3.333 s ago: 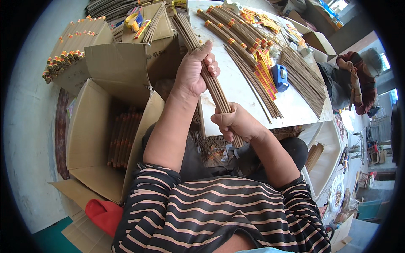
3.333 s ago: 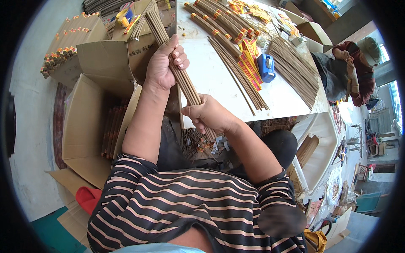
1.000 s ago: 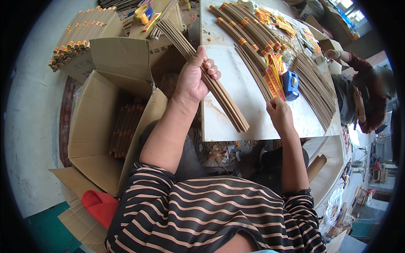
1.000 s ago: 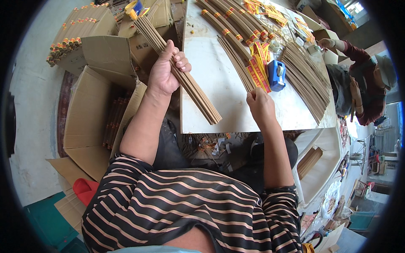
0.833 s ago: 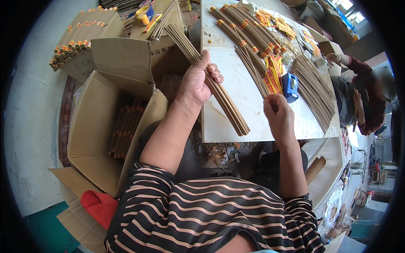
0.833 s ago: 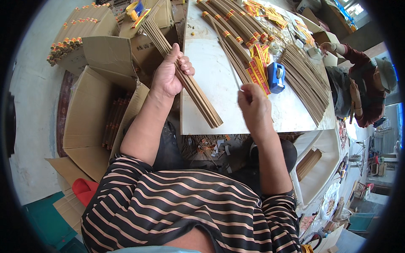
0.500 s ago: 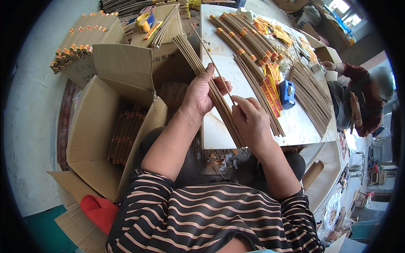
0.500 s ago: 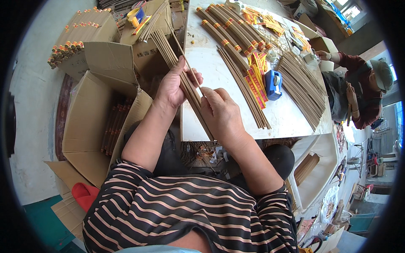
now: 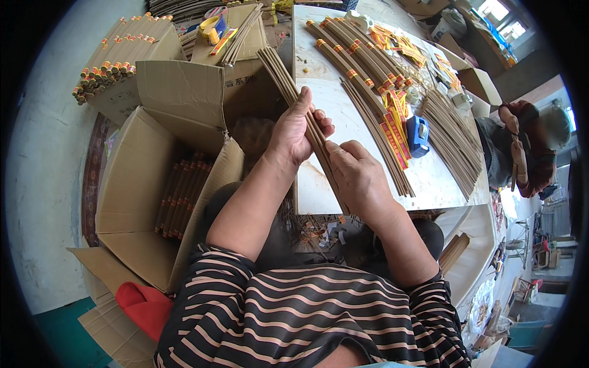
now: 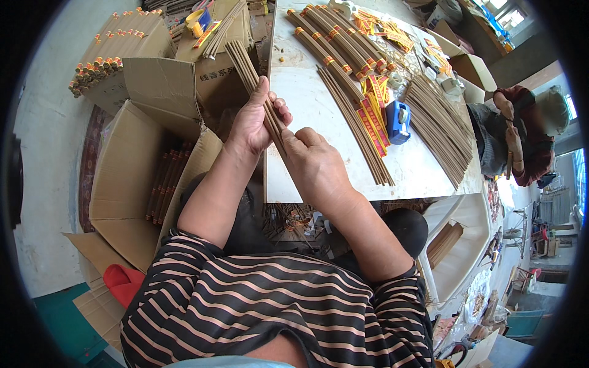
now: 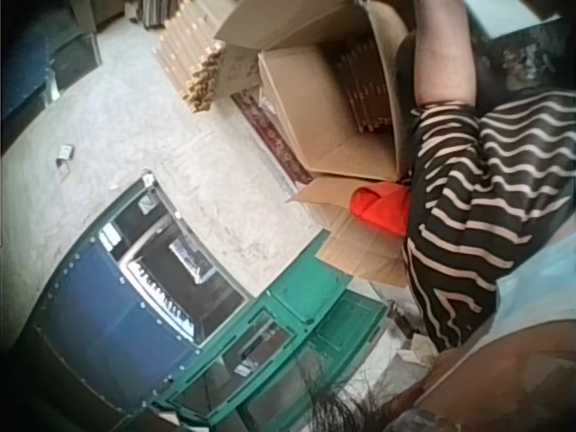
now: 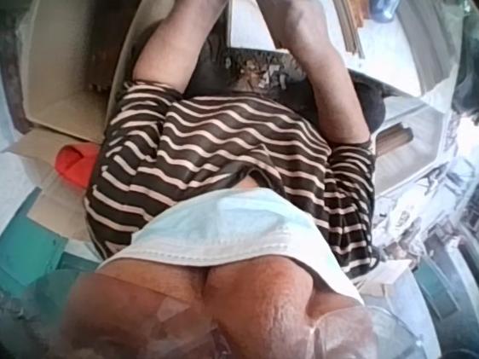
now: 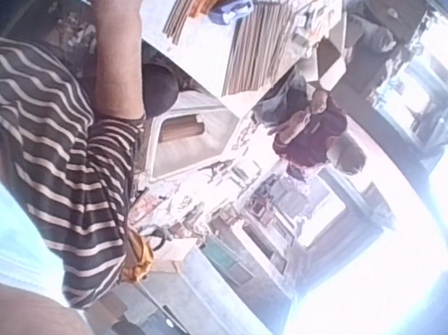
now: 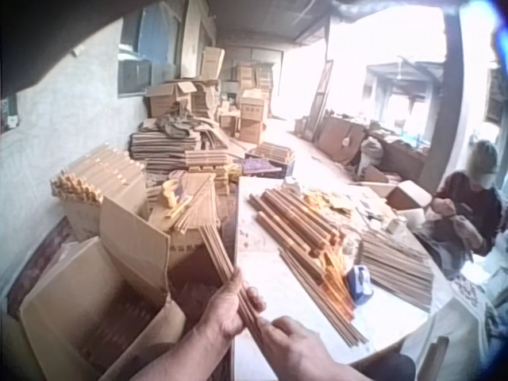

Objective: The person gathers thin wooden sticks from a table, aligns them into bundles, and places the bundles into a cardboard box. The person repeats this process multiple times, handling the sticks by hand.

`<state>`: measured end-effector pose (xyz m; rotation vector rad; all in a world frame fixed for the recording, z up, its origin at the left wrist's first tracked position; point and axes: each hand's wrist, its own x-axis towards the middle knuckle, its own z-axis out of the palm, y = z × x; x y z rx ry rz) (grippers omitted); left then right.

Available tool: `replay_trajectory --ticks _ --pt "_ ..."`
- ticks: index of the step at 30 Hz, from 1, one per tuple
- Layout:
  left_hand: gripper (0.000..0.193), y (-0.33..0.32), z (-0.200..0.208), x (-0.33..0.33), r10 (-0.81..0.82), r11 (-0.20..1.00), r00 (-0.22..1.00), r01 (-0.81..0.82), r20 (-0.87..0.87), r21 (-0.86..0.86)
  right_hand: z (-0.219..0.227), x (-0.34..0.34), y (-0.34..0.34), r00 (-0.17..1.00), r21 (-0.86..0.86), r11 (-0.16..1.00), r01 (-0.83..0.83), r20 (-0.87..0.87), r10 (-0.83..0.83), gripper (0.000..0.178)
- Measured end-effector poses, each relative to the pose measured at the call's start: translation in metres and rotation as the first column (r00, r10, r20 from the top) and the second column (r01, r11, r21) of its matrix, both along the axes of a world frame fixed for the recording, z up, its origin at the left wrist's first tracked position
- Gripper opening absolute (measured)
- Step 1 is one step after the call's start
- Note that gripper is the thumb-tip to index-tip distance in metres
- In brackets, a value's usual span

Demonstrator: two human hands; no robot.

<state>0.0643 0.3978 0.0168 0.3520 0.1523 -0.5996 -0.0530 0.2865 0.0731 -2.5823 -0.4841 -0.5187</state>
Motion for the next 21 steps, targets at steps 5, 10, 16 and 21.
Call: replay_trajectory --ticks 5,10,16,21 --pt "0.025 -0.001 0.001 -0.001 -0.007 0.999 0.998 0.004 0.067 0.047 0.000 -0.001 -0.002 1.000 0.015 1.000 -0.017 -0.019 0.017 0.029" --pt "0.018 0.000 0.027 -0.011 0.034 0.987 0.922 -0.092 0.386 0.131 0.000 -0.009 -0.018 0.994 0.212 0.972 0.105 -0.060 -0.094 0.022" --pt "0.021 -0.027 0.031 -0.031 -0.016 0.722 0.479 -0.602 0.878 0.341 -0.011 -0.033 -0.051 0.967 0.247 0.939 0.241 -0.150 -0.208 0.014" --pt "0.018 -0.049 0.021 -0.038 -0.158 0.609 0.465 -0.649 0.871 0.457 -0.020 -0.040 -0.059 0.953 0.316 0.908 0.273 -0.218 -0.211 0.022"
